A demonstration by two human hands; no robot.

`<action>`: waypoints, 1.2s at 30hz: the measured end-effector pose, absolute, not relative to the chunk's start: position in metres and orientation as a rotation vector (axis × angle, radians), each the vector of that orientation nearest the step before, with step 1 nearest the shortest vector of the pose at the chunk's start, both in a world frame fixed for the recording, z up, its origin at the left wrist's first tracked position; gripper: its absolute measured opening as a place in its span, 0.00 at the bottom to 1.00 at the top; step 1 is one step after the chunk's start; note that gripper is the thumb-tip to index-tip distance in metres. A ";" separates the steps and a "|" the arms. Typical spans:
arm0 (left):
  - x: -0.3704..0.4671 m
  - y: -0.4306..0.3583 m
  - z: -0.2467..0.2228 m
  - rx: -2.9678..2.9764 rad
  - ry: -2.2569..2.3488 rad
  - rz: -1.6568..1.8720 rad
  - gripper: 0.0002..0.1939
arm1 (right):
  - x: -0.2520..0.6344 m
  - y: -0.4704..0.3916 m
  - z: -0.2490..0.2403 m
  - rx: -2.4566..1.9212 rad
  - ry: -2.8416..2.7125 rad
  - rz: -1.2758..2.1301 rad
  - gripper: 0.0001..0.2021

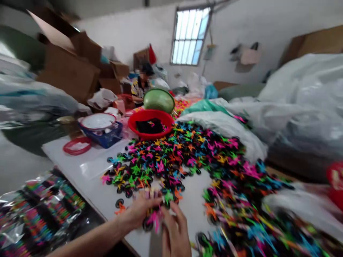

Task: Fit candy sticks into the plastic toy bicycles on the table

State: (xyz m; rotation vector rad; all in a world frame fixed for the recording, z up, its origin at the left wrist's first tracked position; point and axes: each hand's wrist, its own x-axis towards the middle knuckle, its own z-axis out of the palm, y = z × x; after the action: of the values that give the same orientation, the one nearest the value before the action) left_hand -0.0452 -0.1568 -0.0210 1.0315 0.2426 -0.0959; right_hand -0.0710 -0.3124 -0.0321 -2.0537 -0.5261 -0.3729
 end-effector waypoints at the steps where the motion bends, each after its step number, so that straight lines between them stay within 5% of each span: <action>1: -0.039 -0.157 -0.018 1.107 0.239 -0.009 0.09 | -0.068 -0.314 -0.031 -2.000 -0.396 -0.301 0.17; 6: -0.025 -0.153 -0.022 1.403 0.190 0.060 0.09 | -0.050 -0.287 -0.036 -1.677 -0.014 0.159 0.14; 10: -0.027 -0.138 -0.034 1.538 0.224 0.003 0.12 | -0.037 -0.274 -0.029 -1.666 0.102 0.083 0.13; 20: -0.032 -0.125 -0.055 1.735 0.147 -0.190 0.10 | -0.035 -0.301 -0.046 -2.339 -0.138 0.024 0.14; 28: -0.039 -0.132 -0.043 1.912 0.009 -0.144 0.07 | -0.031 -0.300 -0.008 -1.808 -0.086 0.160 0.18; 36: -0.052 -0.142 -0.038 2.022 -0.090 -0.060 0.06 | -0.035 -0.300 -0.033 -1.516 0.047 0.295 0.15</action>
State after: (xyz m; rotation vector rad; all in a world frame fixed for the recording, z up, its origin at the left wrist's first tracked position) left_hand -0.0520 -0.1424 -0.0385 2.0216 -0.0904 -0.0599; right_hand -0.0355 -0.3004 -0.0330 -1.5161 0.0465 0.2947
